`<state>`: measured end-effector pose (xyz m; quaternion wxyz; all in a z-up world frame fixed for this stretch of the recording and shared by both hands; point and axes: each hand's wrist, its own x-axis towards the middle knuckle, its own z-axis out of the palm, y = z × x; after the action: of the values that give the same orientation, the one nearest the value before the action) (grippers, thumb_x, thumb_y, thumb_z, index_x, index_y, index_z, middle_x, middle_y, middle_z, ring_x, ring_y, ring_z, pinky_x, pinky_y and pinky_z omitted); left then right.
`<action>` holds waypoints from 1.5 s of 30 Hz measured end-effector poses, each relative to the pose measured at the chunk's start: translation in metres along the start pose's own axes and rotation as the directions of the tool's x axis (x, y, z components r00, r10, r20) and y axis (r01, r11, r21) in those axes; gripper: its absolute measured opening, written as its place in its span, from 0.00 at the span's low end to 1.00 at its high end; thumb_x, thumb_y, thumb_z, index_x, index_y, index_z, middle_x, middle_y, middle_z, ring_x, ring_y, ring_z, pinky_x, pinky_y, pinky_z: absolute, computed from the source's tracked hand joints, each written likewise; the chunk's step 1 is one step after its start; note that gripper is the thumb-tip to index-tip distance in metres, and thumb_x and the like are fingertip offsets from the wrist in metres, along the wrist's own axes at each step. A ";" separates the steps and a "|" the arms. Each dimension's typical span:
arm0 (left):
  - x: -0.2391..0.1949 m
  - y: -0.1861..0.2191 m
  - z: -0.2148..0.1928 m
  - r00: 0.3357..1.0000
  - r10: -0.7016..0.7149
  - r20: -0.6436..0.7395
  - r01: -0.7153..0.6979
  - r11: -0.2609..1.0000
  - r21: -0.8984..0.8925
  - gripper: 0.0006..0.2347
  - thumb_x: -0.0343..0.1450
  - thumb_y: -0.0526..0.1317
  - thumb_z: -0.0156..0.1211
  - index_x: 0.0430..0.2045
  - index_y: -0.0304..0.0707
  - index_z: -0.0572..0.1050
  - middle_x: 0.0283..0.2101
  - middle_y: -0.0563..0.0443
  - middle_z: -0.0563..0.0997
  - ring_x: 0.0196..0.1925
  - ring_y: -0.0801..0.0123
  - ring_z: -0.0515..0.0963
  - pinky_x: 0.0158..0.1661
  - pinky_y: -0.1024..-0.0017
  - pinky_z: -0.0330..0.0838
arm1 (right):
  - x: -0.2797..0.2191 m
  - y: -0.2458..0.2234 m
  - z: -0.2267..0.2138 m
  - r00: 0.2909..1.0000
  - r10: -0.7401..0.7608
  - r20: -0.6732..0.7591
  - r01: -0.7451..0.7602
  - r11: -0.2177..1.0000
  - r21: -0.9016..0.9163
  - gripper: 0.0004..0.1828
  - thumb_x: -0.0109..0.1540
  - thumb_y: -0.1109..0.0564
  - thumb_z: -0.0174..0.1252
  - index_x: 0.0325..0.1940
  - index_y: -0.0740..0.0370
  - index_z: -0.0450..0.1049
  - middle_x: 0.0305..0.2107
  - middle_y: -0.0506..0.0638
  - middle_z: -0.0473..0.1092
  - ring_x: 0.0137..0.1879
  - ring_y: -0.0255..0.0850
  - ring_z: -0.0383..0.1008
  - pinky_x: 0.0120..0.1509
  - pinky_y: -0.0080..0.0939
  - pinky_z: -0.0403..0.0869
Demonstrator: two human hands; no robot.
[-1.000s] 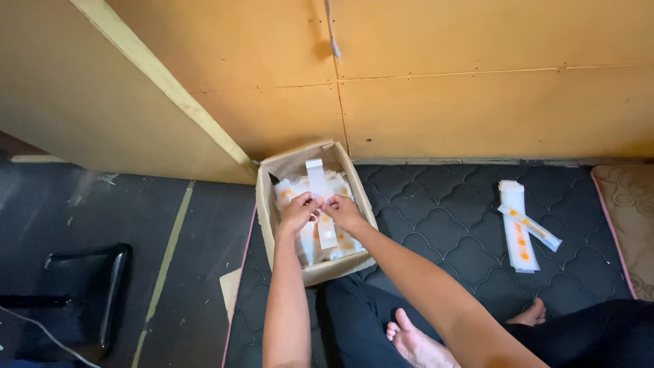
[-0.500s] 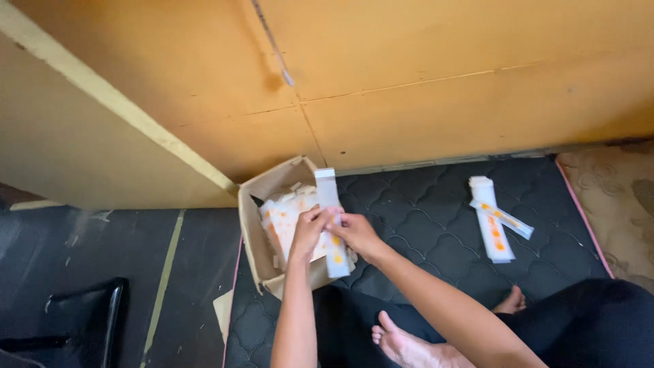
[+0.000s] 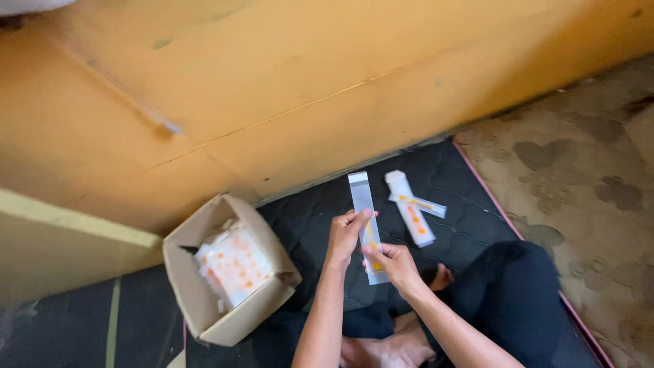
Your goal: The person is taking paper strips out of a cardboard box and arranging them on a mattress on the floor.
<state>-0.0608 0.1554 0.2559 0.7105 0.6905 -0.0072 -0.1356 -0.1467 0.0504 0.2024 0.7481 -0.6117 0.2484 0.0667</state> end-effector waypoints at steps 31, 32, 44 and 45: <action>0.033 -0.014 0.018 0.960 -0.278 -0.038 0.276 0.959 -0.068 0.15 0.72 0.49 0.61 0.39 0.40 0.87 0.34 0.56 0.85 0.32 0.78 0.76 0.31 0.77 0.64 | -0.064 0.006 -0.063 0.951 0.089 0.297 -0.126 0.986 0.106 0.23 0.69 0.53 0.49 0.51 0.77 0.81 0.31 0.61 0.79 0.31 0.42 0.76 0.43 0.38 0.76; 0.034 -0.013 0.017 0.962 -0.271 -0.040 0.268 0.961 -0.066 0.14 0.71 0.50 0.62 0.38 0.41 0.88 0.33 0.56 0.84 0.32 0.77 0.75 0.31 0.76 0.65 | -0.064 0.004 -0.061 0.951 0.100 0.294 -0.132 0.987 0.092 0.23 0.69 0.53 0.49 0.52 0.76 0.81 0.31 0.60 0.79 0.32 0.42 0.76 0.44 0.38 0.76; 0.035 -0.017 0.006 0.967 -0.253 -0.027 0.250 0.965 -0.078 0.13 0.73 0.49 0.61 0.38 0.43 0.88 0.30 0.58 0.83 0.29 0.79 0.73 0.32 0.78 0.62 | -0.066 0.002 -0.051 0.951 0.128 0.282 -0.157 0.984 0.082 0.23 0.68 0.52 0.50 0.51 0.75 0.82 0.31 0.61 0.79 0.32 0.42 0.76 0.44 0.38 0.75; 0.036 -0.017 0.006 0.967 -0.252 -0.032 0.250 0.965 -0.075 0.13 0.73 0.49 0.61 0.38 0.43 0.88 0.29 0.59 0.83 0.28 0.80 0.72 0.31 0.78 0.61 | -0.066 0.001 -0.051 0.952 0.122 0.282 -0.150 0.985 0.079 0.23 0.68 0.52 0.51 0.51 0.75 0.82 0.31 0.61 0.79 0.32 0.42 0.76 0.44 0.38 0.76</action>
<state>-0.0309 0.1420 0.2331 0.7116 0.6629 0.0997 -0.2104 -0.2190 0.0155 0.2246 0.7985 -0.5398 0.1865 0.1903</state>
